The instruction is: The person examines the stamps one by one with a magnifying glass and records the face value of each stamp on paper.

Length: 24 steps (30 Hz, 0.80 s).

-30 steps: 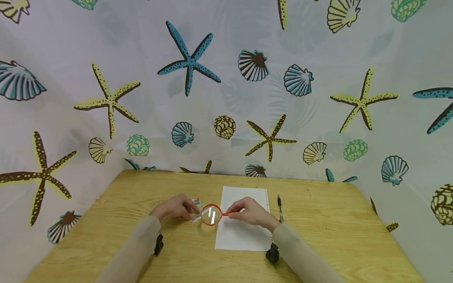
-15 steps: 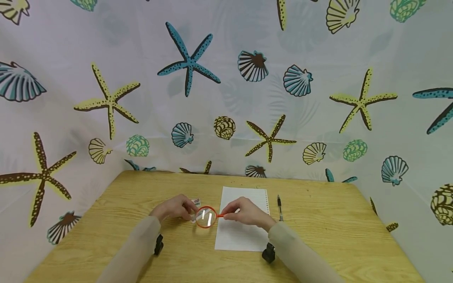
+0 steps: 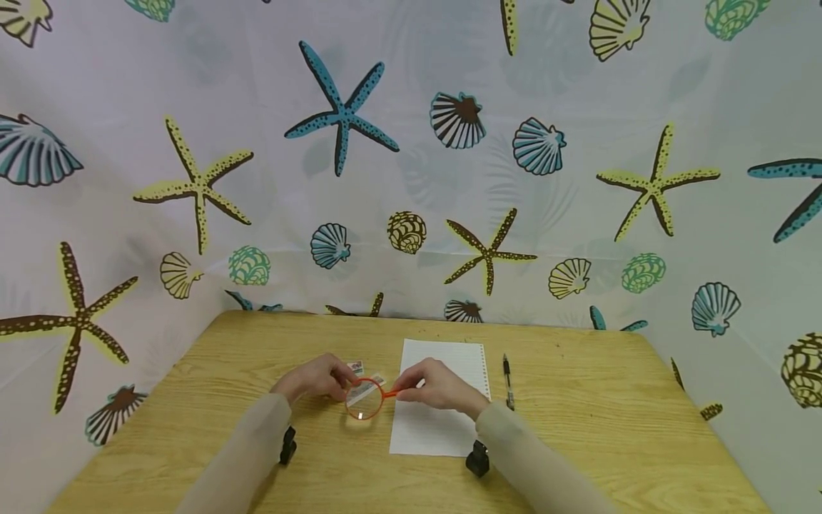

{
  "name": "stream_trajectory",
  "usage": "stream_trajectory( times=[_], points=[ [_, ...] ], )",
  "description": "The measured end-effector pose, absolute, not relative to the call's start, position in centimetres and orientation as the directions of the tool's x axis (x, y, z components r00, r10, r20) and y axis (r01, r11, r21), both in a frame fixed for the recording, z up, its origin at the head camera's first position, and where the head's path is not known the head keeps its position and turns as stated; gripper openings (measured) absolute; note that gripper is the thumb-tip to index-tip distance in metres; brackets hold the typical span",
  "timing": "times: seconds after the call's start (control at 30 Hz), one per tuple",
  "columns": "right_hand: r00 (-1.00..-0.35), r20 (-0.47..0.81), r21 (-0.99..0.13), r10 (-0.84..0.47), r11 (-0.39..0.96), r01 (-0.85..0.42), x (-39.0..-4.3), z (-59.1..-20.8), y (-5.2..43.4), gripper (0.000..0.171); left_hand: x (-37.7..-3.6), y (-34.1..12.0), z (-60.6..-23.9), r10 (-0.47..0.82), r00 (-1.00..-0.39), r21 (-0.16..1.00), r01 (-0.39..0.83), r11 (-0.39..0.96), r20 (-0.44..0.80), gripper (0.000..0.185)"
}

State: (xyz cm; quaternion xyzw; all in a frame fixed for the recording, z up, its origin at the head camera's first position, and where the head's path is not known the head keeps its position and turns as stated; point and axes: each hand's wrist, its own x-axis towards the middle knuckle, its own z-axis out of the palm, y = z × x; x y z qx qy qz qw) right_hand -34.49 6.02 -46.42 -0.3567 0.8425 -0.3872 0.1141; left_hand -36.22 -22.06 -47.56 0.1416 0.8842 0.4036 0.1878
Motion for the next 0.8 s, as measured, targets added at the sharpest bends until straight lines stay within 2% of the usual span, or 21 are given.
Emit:
stream_trajectory(
  times=[0.2,0.53,0.8],
  points=[
    [-0.708,0.081,-0.725,-0.702,0.446,-0.525,-34.5,-46.6,5.3,0.009,-36.4,-22.0,-47.6,0.392,-0.894,0.752,0.101,0.651,-0.22,0.036],
    [-0.691,0.077,-0.715,-0.719,0.443,-0.54,-34.4,-46.6,4.9,0.008,-36.5,-22.1,-47.7,0.444,-0.875,0.742,0.165,0.65,-0.195,0.037],
    [-0.682,0.097,-0.731,-0.725,0.414,-0.543,-34.4,-46.5,5.1,0.009,-36.5,-22.0,-47.6,0.43,-0.88,0.753,0.142,0.643,-0.202,0.035]
  ],
)
